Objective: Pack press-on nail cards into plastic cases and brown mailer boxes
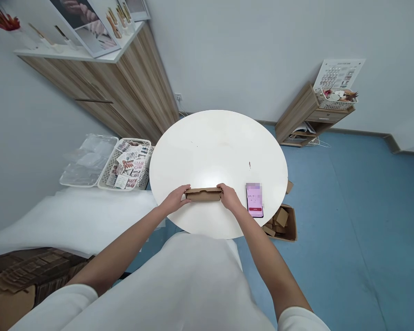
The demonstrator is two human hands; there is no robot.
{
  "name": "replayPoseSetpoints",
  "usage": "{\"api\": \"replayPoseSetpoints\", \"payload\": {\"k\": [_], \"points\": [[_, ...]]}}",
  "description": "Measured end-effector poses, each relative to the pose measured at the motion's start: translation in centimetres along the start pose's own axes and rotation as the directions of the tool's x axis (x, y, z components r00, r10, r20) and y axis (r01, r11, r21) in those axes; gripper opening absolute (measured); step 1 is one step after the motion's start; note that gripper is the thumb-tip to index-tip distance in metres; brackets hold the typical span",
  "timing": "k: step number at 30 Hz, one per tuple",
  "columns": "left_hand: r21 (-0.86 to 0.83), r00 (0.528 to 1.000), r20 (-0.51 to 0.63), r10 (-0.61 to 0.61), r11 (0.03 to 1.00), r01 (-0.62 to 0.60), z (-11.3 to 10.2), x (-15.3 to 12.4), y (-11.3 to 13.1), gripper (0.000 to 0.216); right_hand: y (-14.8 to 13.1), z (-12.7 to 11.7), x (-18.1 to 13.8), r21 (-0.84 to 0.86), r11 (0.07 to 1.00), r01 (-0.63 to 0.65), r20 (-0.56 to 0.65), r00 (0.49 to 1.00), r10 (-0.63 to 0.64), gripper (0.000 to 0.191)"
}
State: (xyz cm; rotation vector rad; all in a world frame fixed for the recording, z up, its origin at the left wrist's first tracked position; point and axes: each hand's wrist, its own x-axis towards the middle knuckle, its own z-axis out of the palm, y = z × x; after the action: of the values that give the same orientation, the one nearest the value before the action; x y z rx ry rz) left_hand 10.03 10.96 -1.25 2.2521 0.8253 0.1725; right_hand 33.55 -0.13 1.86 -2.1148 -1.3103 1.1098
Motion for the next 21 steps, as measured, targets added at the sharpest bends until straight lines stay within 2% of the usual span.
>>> {"api": "replayPoseSetpoints", "payload": {"k": [5,10,14,21], "points": [[0.040,1.000,-0.009,-0.023,0.999,0.023,-0.2,0.4,0.1,0.042,0.7,-0.9,0.0,0.095,0.995,-0.022,0.060,0.998,0.016,0.041],[0.034,1.000,0.009,-0.010,0.999,0.010,-0.1,0.7,0.3,0.043,0.2,-2.4,0.4,-0.035,0.999,-0.030,0.099,0.995,0.033,0.040],[0.037,1.000,0.010,-0.008,0.999,0.007,0.1,0.9,0.3,0.045,-0.4,-3.0,1.0,-0.066,0.997,-0.046,0.111,0.992,0.053,0.037],[-0.014,1.000,0.019,-0.009,1.000,0.009,0.3,1.2,0.1,0.045,-1.8,-3.7,1.7,-0.295,0.952,0.081,0.091,0.994,-0.057,0.029]]}}
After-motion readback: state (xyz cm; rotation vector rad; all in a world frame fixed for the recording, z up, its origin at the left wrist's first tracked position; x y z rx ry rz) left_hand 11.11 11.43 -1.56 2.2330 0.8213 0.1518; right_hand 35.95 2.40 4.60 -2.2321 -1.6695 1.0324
